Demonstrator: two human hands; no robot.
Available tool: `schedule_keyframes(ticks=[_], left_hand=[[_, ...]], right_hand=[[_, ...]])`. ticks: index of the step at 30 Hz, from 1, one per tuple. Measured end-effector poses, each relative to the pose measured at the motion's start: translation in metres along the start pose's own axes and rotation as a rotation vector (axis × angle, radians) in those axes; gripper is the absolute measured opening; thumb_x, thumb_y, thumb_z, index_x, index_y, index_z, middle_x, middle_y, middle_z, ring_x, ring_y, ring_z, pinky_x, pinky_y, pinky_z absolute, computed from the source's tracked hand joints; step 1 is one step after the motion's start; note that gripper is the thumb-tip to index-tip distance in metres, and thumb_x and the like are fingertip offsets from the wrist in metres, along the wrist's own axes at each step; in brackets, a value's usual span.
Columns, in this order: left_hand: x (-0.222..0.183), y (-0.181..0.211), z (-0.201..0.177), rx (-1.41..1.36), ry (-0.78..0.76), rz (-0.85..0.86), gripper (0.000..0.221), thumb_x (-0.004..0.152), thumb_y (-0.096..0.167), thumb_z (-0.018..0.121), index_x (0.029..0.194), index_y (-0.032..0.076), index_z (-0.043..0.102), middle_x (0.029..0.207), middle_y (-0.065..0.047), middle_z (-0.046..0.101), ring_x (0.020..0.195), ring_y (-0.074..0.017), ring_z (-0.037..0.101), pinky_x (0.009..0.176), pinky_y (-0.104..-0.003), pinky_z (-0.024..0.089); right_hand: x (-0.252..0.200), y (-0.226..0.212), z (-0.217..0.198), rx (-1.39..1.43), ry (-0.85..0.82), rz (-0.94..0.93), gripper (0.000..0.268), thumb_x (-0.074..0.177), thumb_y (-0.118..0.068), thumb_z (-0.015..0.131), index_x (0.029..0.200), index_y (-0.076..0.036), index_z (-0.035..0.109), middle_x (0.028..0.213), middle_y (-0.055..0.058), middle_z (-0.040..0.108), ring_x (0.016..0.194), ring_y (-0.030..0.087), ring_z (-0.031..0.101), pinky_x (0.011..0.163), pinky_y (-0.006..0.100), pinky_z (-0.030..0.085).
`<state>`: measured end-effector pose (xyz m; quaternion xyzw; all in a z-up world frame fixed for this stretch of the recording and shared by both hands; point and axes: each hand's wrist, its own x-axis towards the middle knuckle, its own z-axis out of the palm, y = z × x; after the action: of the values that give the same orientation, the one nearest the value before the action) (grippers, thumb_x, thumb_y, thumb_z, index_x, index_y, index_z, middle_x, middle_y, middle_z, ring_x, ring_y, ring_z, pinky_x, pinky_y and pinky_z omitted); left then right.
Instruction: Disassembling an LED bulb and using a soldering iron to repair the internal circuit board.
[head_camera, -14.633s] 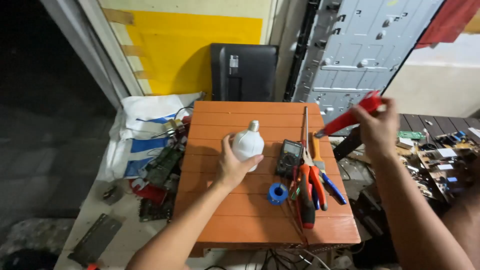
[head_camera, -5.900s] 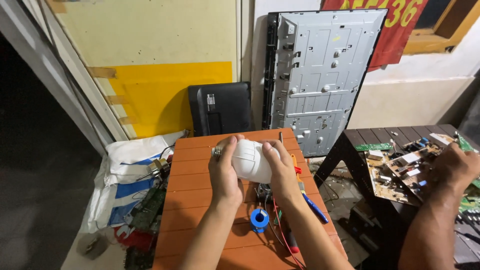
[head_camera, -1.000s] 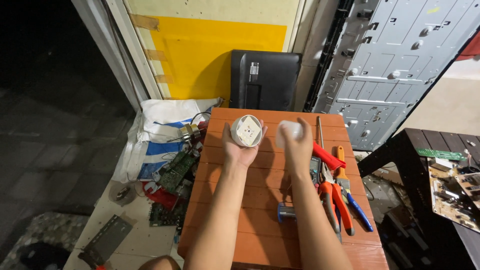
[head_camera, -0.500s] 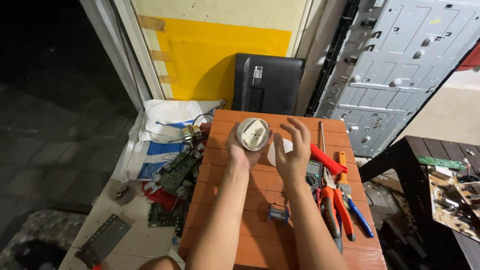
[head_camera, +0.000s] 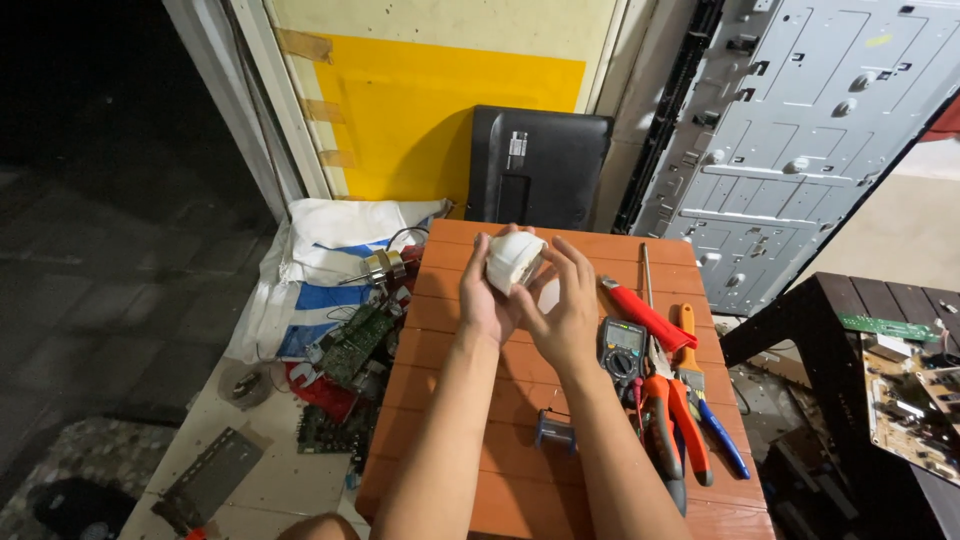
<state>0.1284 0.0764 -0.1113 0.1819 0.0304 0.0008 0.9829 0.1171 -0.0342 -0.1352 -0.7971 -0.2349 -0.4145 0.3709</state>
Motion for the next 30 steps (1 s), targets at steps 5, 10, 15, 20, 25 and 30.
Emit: schedule_keyframes(ticks=[5,10,15,20,25,30], left_hand=[[-0.002,-0.015,-0.006,0.355,-0.173,0.182,0.071,0.091,0.040,0.074,0.153,0.018,0.049,0.153,-0.017,0.046,0.135,-0.0287,0.051,0.116,-0.042,0.046],[0.009,-0.018,-0.012,0.287,-0.084,0.125,0.074,0.088,0.045,0.076,0.149,0.011,0.051,0.146,-0.018,0.050,0.129,-0.0286,0.055,0.106,-0.042,0.055],[-0.005,-0.001,0.002,0.064,0.062,-0.027,0.078,0.089,0.064,0.069,0.137,0.003,0.060,0.133,-0.019,0.065,0.114,-0.0291,0.069,0.090,-0.036,0.062],[-0.002,-0.001,0.002,0.060,0.051,-0.026,0.079,0.084,0.072,0.067,0.129,0.008,0.066,0.122,-0.012,0.071,0.102,-0.0216,0.072,0.072,-0.023,0.062],[-0.001,-0.004,-0.001,0.061,0.054,-0.049,0.078,0.084,0.073,0.067,0.124,0.006,0.068,0.121,-0.016,0.072,0.101,-0.0251,0.073,0.073,-0.029,0.063],[0.006,0.000,-0.001,0.082,0.063,-0.095,0.081,0.081,0.075,0.069,0.121,0.004,0.068,0.108,-0.019,0.075,0.084,-0.0270,0.076,0.055,-0.019,0.060]], right_hand=[[0.000,0.008,0.001,0.454,-0.019,0.338,0.047,0.092,-0.017,0.073,0.134,-0.001,0.060,0.142,0.022,0.054,0.135,0.040,0.052,0.104,0.053,0.049],[0.002,0.006,-0.001,0.502,0.019,0.359,0.044,0.091,-0.020,0.075,0.129,0.000,0.064,0.140,0.021,0.055,0.131,0.037,0.056,0.102,0.048,0.052],[0.003,-0.008,-0.004,0.340,0.037,0.190,0.045,0.088,-0.015,0.081,0.127,-0.002,0.065,0.139,0.019,0.056,0.129,0.039,0.058,0.103,0.046,0.052],[0.006,-0.016,-0.003,0.229,0.128,0.018,0.040,0.086,-0.002,0.079,0.123,0.000,0.063,0.135,0.018,0.058,0.120,0.037,0.065,0.098,0.044,0.055],[0.005,-0.010,-0.001,0.187,0.182,-0.034,0.043,0.084,-0.005,0.082,0.121,0.000,0.060,0.139,0.019,0.054,0.121,0.037,0.064,0.099,0.046,0.054],[0.007,-0.013,-0.003,0.086,0.143,-0.096,0.056,0.079,-0.006,0.086,0.130,-0.003,0.062,0.147,0.019,0.049,0.129,0.039,0.059,0.103,0.051,0.051]])
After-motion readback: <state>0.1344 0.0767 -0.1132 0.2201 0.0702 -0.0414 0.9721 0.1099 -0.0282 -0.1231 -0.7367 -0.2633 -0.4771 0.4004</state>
